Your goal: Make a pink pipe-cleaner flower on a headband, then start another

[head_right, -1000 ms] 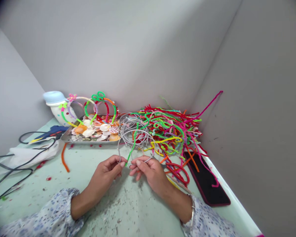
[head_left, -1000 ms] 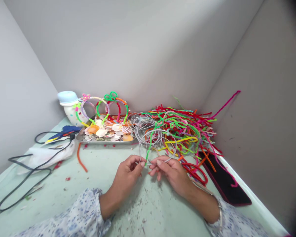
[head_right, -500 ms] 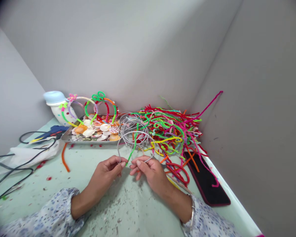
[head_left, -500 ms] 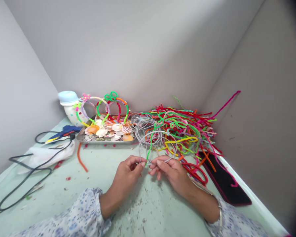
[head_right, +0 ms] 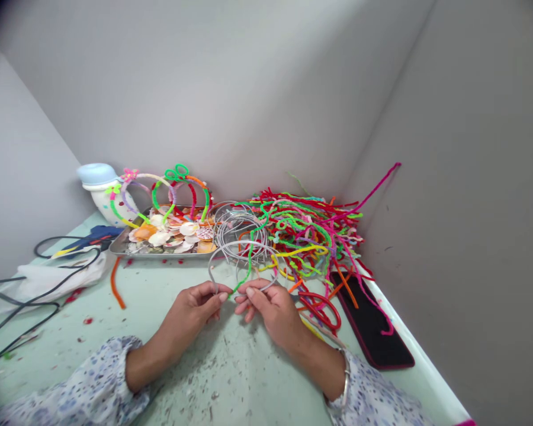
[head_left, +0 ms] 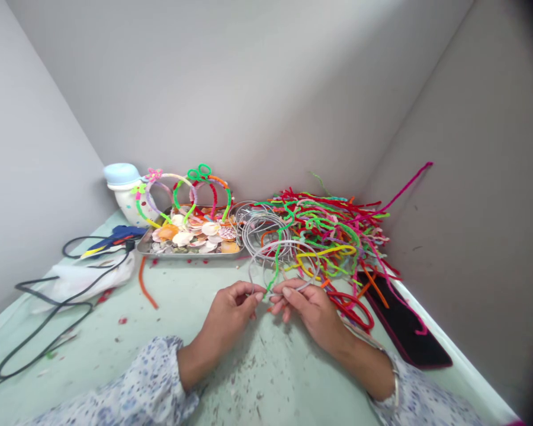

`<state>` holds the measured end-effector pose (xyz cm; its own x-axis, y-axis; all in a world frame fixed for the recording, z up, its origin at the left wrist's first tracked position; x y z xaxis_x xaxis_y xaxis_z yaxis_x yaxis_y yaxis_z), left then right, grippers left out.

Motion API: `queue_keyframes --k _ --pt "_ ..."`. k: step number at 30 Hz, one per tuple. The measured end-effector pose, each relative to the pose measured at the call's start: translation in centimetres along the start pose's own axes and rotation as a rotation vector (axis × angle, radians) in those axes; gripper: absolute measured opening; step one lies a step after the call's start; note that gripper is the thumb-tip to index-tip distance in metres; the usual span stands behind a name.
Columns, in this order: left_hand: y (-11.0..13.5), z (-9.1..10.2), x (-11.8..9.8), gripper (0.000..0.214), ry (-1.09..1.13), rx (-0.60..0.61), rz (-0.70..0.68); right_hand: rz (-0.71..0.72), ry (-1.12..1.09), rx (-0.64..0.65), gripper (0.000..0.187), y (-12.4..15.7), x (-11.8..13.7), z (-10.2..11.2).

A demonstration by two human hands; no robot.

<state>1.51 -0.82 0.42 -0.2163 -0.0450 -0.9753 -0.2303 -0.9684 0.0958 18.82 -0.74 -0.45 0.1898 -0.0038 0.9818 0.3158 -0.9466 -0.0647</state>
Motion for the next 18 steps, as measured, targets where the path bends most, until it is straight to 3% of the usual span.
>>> queue_keyframes --k 8,18 --pt "-0.31 -0.19 0.53 0.020 0.072 0.051 0.024 -0.014 0.030 -0.020 0.027 0.10 0.36 -0.27" --pt "-0.06 -0.07 0.04 0.022 0.032 -0.031 0.017 0.001 0.046 -0.023 0.029 -0.02 0.23 -0.18"
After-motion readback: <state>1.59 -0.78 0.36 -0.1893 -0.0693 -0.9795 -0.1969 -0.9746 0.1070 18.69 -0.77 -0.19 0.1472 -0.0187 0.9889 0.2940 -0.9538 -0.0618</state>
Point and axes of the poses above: each hand's wrist, its own y-axis away from the middle knuckle, its own z-axis out of the back of the hand, x = y × z, the point moved 1 cm from there along -y, towards the middle knuckle, and after that the axes turned 4 degrees about x, right-handed, at the moved point
